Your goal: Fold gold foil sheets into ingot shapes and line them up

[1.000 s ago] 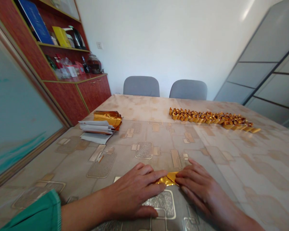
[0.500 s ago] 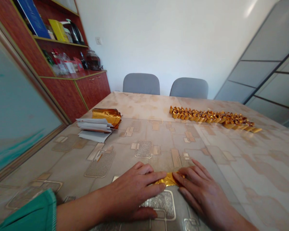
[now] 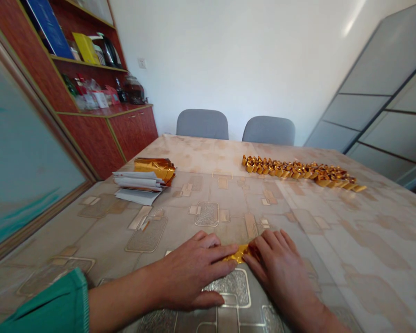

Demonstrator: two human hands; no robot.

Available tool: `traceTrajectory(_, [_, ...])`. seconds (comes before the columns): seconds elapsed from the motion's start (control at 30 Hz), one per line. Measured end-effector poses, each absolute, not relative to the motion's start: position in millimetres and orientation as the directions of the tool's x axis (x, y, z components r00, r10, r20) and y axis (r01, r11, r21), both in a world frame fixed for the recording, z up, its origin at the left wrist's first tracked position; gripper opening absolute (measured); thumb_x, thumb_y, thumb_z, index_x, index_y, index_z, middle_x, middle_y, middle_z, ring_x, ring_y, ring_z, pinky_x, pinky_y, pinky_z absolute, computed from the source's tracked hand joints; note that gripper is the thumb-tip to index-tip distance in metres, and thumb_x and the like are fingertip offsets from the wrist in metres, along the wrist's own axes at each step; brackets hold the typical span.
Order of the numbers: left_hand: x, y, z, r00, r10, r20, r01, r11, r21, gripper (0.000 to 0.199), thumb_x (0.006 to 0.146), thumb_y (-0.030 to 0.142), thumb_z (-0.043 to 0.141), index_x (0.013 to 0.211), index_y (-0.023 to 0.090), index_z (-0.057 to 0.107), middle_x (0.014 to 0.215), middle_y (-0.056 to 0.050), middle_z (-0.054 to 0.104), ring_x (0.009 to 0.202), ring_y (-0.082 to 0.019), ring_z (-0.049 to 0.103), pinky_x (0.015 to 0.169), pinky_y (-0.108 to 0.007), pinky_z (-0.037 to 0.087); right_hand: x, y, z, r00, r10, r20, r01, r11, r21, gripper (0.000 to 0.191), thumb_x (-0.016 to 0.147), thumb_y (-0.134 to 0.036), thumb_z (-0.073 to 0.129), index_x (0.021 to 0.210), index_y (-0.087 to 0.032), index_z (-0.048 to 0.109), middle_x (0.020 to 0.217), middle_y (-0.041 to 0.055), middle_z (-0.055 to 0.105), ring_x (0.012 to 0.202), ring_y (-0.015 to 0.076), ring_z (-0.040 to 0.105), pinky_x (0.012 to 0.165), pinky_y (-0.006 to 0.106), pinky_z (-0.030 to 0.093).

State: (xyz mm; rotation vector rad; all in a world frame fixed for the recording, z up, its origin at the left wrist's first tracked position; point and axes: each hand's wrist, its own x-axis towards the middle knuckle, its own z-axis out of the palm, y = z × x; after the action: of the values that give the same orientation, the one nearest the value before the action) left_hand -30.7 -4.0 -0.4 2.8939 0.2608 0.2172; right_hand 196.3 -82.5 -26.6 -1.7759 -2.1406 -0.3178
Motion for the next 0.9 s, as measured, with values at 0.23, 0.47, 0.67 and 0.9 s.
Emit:
traceTrajectory(0.23, [-33,-5,-2,0.975,0.192,0.109,0.162,-0.959,0.234,0.058,0.091,0.052,0.056,0.141,0.025,0.045,0.15,-0.005,0.046,0.11,-0.028,0.051,0.097,-0.04,0.037,208,-89,-26,-0.185,0.921,0.344,0.965,0.236,-0.115,0.017,0.096,-0.038,0.055,0.09,-0.024,0.062,0.086,0.0032,0.064,0.087,0.0266,0.059,0.099,0.059,0.035])
traceTrajectory(0.47, [-28,-1,-2,0.965,0.217,0.145,0.156,-0.925,0.346,0.044,0.095,0.052,0.052,0.13,0.026,0.057,0.144,-0.003,0.054,0.107,-0.025,0.054,0.093,-0.039,0.039,209,-96,-22,-0.221,0.914,0.34,0.925,0.307,-0.224,0.015,0.1,-0.03,0.05,0.106,-0.027,0.063,0.089,0.0004,0.066,0.09,0.0234,0.06,0.107,0.059,0.024])
traceTrajectory(0.67, [0,1,-10,0.833,0.526,0.17,0.396,-0.782,0.48,0.009,0.093,0.027,0.061,0.093,0.02,0.067,0.099,-0.001,0.067,0.096,-0.019,0.058,0.087,-0.031,0.042,211,-66,-15,-0.16,0.955,0.25,0.939,0.225,-0.26,0.012,0.085,-0.018,0.069,0.075,-0.021,0.063,0.077,0.0017,0.063,0.079,0.0228,0.055,0.083,0.042,0.041])
traceTrajectory(0.9, [4,-6,-13,0.723,0.684,0.099,0.605,-0.695,0.387,0.017,0.085,0.03,0.07,0.091,0.017,0.06,0.097,-0.005,0.061,0.093,-0.023,0.054,0.081,-0.034,0.043,206,-39,-13,-0.299,0.942,0.156,0.84,0.337,-0.426,0.014,0.077,-0.009,0.073,0.078,-0.02,0.064,0.08,0.0015,0.064,0.078,0.0197,0.052,0.07,0.031,0.036])
